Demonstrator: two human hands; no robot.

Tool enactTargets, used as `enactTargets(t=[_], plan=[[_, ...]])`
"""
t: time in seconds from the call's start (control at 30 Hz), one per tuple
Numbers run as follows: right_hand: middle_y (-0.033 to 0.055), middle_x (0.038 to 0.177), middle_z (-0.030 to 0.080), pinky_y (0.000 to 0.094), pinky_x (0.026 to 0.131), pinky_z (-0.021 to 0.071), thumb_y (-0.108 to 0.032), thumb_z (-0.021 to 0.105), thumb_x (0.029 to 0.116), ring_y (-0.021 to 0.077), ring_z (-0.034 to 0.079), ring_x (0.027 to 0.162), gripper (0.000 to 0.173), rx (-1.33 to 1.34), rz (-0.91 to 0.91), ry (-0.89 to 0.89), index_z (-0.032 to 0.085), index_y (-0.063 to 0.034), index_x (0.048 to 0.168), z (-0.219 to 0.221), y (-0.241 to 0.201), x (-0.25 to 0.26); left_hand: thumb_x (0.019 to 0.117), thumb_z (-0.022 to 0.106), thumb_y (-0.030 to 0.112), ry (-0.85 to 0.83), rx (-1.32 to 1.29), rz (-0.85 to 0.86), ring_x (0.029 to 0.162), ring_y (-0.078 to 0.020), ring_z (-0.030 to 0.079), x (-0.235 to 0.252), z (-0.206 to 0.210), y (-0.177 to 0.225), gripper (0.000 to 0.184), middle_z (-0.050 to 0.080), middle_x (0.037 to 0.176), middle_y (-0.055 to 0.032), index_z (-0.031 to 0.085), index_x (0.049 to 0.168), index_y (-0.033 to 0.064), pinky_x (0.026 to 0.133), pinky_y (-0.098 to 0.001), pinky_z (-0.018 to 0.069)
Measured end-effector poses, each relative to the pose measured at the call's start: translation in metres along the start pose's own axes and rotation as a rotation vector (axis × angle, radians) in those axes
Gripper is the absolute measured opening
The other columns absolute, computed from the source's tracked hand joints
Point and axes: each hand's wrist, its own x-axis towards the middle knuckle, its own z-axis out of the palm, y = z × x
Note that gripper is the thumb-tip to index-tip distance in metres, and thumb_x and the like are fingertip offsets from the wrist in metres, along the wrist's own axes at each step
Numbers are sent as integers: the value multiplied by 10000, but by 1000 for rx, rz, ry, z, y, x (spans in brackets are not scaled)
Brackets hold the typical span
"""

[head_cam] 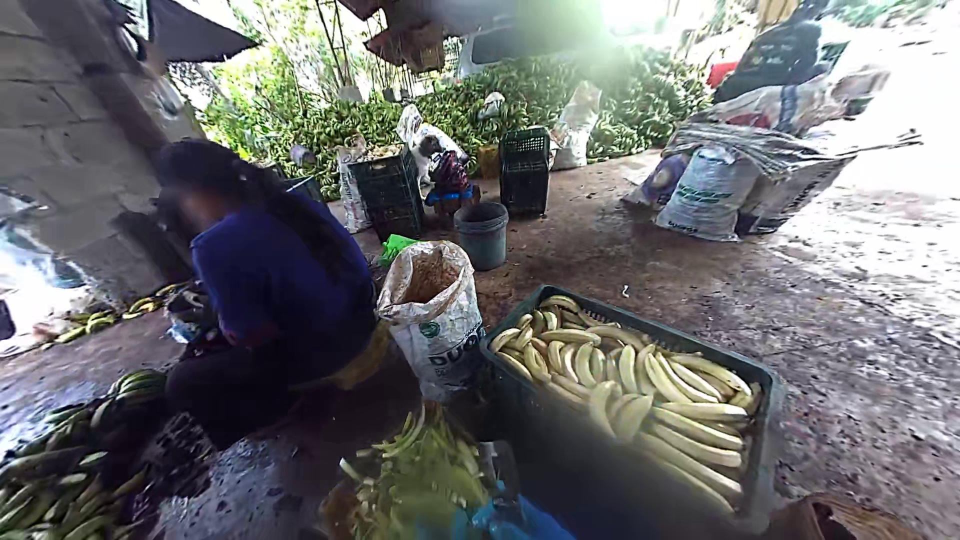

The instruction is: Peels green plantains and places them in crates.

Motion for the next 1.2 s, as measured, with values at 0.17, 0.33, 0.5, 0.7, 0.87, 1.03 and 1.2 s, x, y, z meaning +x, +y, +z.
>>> enactTargets(t=[0.17, 0.33, 0.5, 0.7, 0.87, 1.03, 1.2], plan=[[101, 1184, 689, 326, 962, 552, -228, 501, 1071, 121, 661, 1071, 352, 177, 79, 315, 584, 8, 1319, 41, 33, 15, 895, 676, 142, 148, -250, -80, 1280, -224, 564, -43, 69, 80, 819, 486, 1440, -238, 211, 1538, -56, 1066, -371, 498], [75, 1059, 702, 343, 886, 563, -246, 358, 1086, 137, 665, 963, 391, 157, 67, 141, 617, 3, 1240, 18, 68, 47, 961, 536, 116, 125, -281, -113, 1170, -159, 608, -46, 66, 74, 669, 552, 1346, -196, 231, 1525, -75, 1016, -315, 513], [101, 1050, 699, 297, 857, 561, -278, 516, 1066, 103, 670, 930, 373, -122, 228, 283, 606, 24, 1267, 17, 86, 65, 861, 574, 36, 30, -208, -167, 903, -41, 643, -48, 56, 66, 648, 623, 1083, -112, 314, 1416, -173, 836, -219, 552], [122, 1002, 655, 310, 849, 518, -164, 584, 1026, 125, 624, 900, 277, -371, 314, 239, 606, 54, 1194, 49, 58, 77, 764, 626, 13, -6, -109, -102, 921, -44, 635, -42, 41, 67, 584, 639, 1067, -120, 459, 1289, -179, 842, -222, 540], [165, 1034, 661, 399, 891, 503, -245, 532, 1068, 211, 630, 956, 320, -464, 358, 248, 611, 35, 1202, 65, 40, 85, 736, 677, 105, 0, -105, -57, 968, -64, 630, -42, 37, 81, 754, 618, 1155, -163, 388, 1366, -193, 871, -235, 536], [210, 1121, 675, 520, 898, 524, -437, 598, 1020, 308, 658, 1008, 526, -420, 317, 323, 582, -7, 1323, 2, 84, 138, 804, 809, 355, -112, -357, 95, 797, -140, 694, -49, 27, 118, 837, 690, 933, -45, 335, 1378, -28, 722, -320, 601], [177, 1151, 677, 471, 915, 529, -403, 643, 1002, 258, 651, 1030, 478, -540, 394, -21, 613, -31, 1301, -2, 75, 135, 888, 750, 281, -44, -477, 15, 1106, -206, 659, -16, -32, 114, 714, 669, 1238, -87, 392, 1497, 175, 942, -386, 558]])
